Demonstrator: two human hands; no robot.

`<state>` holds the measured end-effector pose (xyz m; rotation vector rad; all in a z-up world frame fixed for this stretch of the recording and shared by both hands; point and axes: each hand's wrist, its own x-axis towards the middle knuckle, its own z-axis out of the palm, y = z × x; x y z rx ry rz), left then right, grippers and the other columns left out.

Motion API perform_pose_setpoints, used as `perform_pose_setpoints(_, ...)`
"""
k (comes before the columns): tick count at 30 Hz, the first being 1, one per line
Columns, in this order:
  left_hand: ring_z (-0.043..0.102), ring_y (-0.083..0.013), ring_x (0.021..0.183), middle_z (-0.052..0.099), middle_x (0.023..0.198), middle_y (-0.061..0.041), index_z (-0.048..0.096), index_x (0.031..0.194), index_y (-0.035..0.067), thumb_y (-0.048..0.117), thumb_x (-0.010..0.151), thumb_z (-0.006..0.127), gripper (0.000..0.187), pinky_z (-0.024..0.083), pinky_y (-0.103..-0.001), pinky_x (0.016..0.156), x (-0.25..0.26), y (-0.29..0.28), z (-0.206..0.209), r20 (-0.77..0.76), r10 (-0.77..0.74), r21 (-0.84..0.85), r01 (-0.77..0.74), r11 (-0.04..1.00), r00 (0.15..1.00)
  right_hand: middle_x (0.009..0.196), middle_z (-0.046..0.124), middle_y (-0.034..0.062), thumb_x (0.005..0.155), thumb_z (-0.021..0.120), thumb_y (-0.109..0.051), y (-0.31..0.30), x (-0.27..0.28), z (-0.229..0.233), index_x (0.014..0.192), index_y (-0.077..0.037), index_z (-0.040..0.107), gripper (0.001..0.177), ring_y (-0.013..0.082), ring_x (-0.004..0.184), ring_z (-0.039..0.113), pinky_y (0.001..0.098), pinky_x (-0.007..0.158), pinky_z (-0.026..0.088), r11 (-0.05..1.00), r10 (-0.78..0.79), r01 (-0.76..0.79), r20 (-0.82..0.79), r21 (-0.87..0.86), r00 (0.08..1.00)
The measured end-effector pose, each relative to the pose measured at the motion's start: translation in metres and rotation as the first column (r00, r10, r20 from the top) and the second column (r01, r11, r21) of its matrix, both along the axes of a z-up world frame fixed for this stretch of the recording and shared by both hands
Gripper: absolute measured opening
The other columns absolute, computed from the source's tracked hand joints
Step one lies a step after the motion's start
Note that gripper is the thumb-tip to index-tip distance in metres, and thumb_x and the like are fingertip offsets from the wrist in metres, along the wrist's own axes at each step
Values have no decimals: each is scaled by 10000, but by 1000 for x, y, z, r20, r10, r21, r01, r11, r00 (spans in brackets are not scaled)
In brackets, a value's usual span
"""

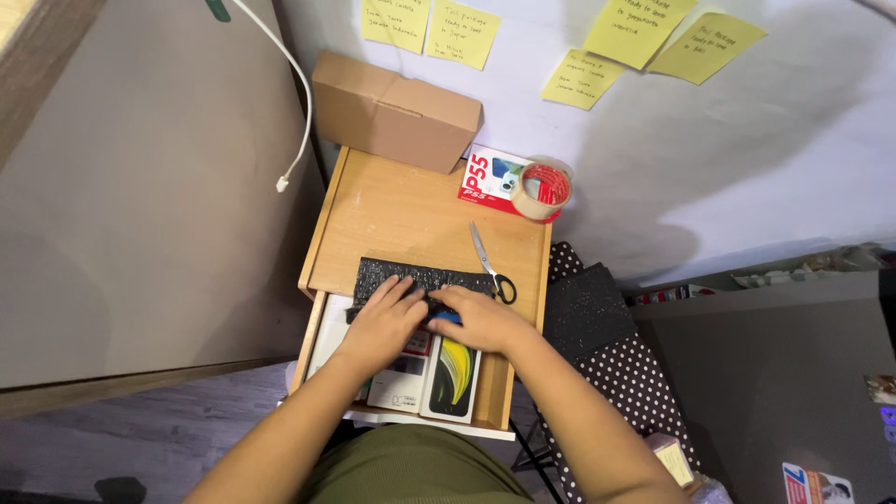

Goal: The person wraps a purple bubble-wrapped item and a small box in black bubble wrap using scissors and clear tape. They cut tape, fold the wrap around each item, and secure it with tape on a wooden desk with an open drawer.

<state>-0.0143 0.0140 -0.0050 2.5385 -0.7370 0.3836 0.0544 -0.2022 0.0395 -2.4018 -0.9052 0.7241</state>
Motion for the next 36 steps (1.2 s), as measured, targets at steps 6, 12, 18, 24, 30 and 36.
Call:
perform_pose_setpoints(6, 656, -368, 1150, 714, 1008, -263, 513, 1083, 30, 65, 906, 519, 180, 304, -510, 1198, 19, 1, -17, -211, 0, 27, 6, 1000, 978, 1459, 487, 220, 780, 817, -426, -10, -3, -6, 1355, -26, 568, 744, 361, 1347, 475, 428, 1081, 410, 999, 15, -15, -6, 48, 1000)
perform_pose_setpoints(12, 652, -406, 1102, 727, 905, -174, 557, 1070, 108, 198, 940, 626, 172, 514, -467, 939, 41, -1, -14, -341, 99, 101, -68, 993, 935, 1233, 707, 128, 896, 769, -225, -16, 10, -45, 1066, -50, 707, 251, 272, 1147, 684, 354, 990, 552, 967, -210, 213, -37, 141, 977)
perform_pose_setpoints(18, 656, -406, 993, 692, 974, -222, 453, 1457, 113, 165, 826, 740, 695, 519, -479, 861, 63, -3, -6, -525, 133, 1, -156, 988, 841, 1279, 630, 217, 779, 839, -111, -9, 16, -67, 868, 11, 704, 203, 352, 1164, 613, 387, 963, 498, 879, -360, 297, 110, 372, 926)
perform_pose_setpoints(24, 670, -330, 1063, 744, 1083, -121, 694, 1221, 151, 233, 778, 821, 469, 504, -444, 954, 82, -4, -2, -529, 191, 111, -156, 981, 827, 1232, 703, 152, 733, 876, -147, -5, 30, -81, 869, 30, 697, 286, 317, 1142, 658, 363, 980, 503, 865, -450, 426, 33, 264, 892)
perform_pose_setpoints(30, 707, -252, 984, 775, 977, -55, 796, 1046, 251, 307, 780, 810, 273, 448, -380, 1001, 89, 17, -1, -605, 223, 32, -256, 966, 765, 1137, 781, 81, 720, 880, -121, -9, 44, -86, 827, 29, 709, 251, 230, 961, 737, 321, 893, 554, 800, -539, 572, -202, 180, 817)
perform_pose_setpoints(36, 675, -246, 1012, 774, 946, -56, 811, 1010, 222, 362, 836, 758, 230, 439, -391, 1004, 87, 25, -14, -395, 142, -54, -177, 983, 908, 1138, 785, 56, 746, 858, -113, -10, 48, -83, 798, 17, 702, 209, 180, 932, 738, 303, 870, 573, 774, -541, 609, -317, 175, 779)
